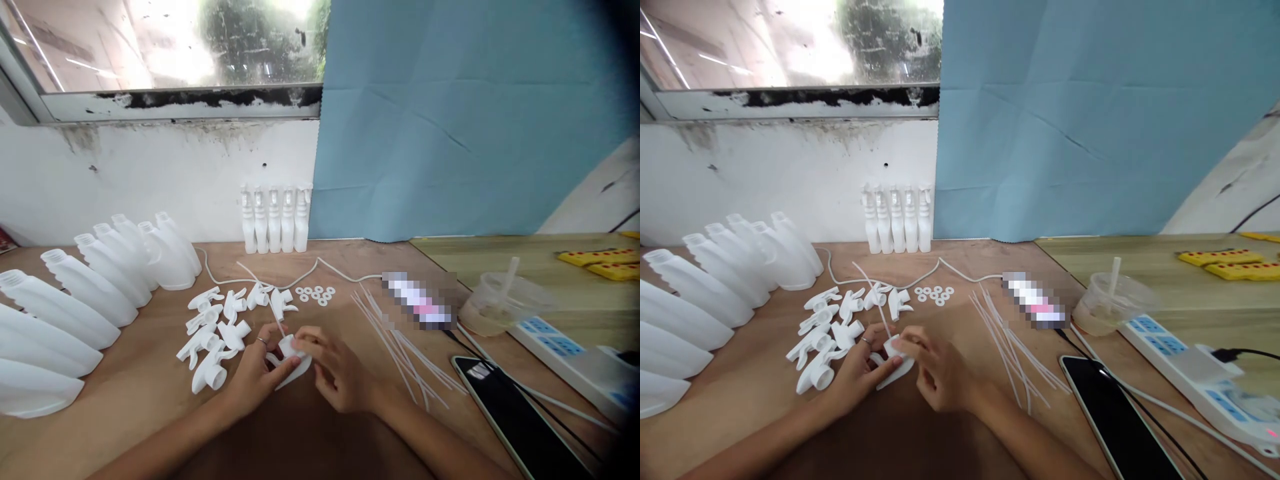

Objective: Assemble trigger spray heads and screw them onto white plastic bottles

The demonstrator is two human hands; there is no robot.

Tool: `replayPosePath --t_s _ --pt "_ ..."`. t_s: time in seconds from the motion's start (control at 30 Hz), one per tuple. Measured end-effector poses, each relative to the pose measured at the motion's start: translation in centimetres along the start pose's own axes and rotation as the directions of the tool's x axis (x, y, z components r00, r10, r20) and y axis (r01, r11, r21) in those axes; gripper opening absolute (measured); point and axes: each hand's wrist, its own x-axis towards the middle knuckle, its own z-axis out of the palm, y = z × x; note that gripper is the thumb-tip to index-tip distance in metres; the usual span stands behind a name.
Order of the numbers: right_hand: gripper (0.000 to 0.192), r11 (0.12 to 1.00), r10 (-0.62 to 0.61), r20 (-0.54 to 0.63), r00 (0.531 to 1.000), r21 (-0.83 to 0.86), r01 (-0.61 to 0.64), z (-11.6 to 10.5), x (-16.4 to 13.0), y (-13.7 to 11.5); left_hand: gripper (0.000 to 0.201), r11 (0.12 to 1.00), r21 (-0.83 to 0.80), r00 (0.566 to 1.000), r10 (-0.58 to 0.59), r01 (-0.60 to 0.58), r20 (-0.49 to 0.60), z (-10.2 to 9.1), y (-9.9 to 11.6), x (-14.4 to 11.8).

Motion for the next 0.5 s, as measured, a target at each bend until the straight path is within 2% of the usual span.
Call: replayPosePath --t_s 0.1,0.2,0.27,0.3,0.33,0.37,0.4,0.43,0.47,0.5 --pt "0.060 0.968 -0.098 0.014 0.995 -0.232 0.099 0.3 0.1 0.2 0.043 1.000 -0.020 0.997 0.022 -0.021 0.073 -0.3 0.0 -0.1" --pt "0.052 0.916 -0.192 -0.067 0.979 -0.370 0.154 0.3 0.1 0.5 0.051 0.995 0.051 0.973 0.071 -0.084 0.220 -1.1 0.3 -0.1" --pt "0.051 0.894 -0.226 -0.142 0.964 -0.424 0.147 -0.2 -0.1 0.7 0.050 0.983 0.121 0.960 0.104 -0.139 0.259 -2.3 1.0 0.4" --pt "0.050 0.889 -0.222 -0.181 0.958 -0.441 0.122 -0.5 -0.3 0.9 0.047 0.971 0.169 0.966 0.132 -0.171 0.221 -3.2 1.4 0.8" --pt "0.050 0.890 -0.204 -0.221 0.954 -0.448 0.086 -0.8 -0.4 1.0 0.043 0.951 0.234 0.975 0.171 -0.200 0.139 -4.3 1.8 1.2" --pt "0.049 0.895 -0.179 -0.265 0.947 -0.443 0.046 -1.2 -0.6 1.1 0.038 0.923 0.312 0.972 0.233 -0.224 0.006 -5.7 2.2 1.8" --pt "0.049 0.906 -0.149 -0.312 0.938 -0.424 0.003 -1.6 -0.7 1.3 0.032 0.889 0.403 0.936 0.306 -0.217 -0.172 -7.3 2.4 2.5" --pt "0.048 0.919 -0.118 -0.362 0.925 -0.392 -0.037 -1.9 -0.8 1.5 0.030 0.845 0.496 0.859 0.394 -0.198 -0.328 -9.1 2.5 3.2" --pt "0.048 0.934 -0.085 -0.414 0.906 -0.349 -0.071 -2.2 -0.8 1.6 0.032 0.802 0.576 0.755 0.474 -0.158 -0.452 -11.1 2.3 4.0" --pt "0.047 0.951 -0.044 -0.467 0.883 -0.291 -0.106 -2.4 -0.8 1.8 0.037 0.749 0.655 0.626 0.560 -0.103 -0.542 -13.3 1.9 4.6"
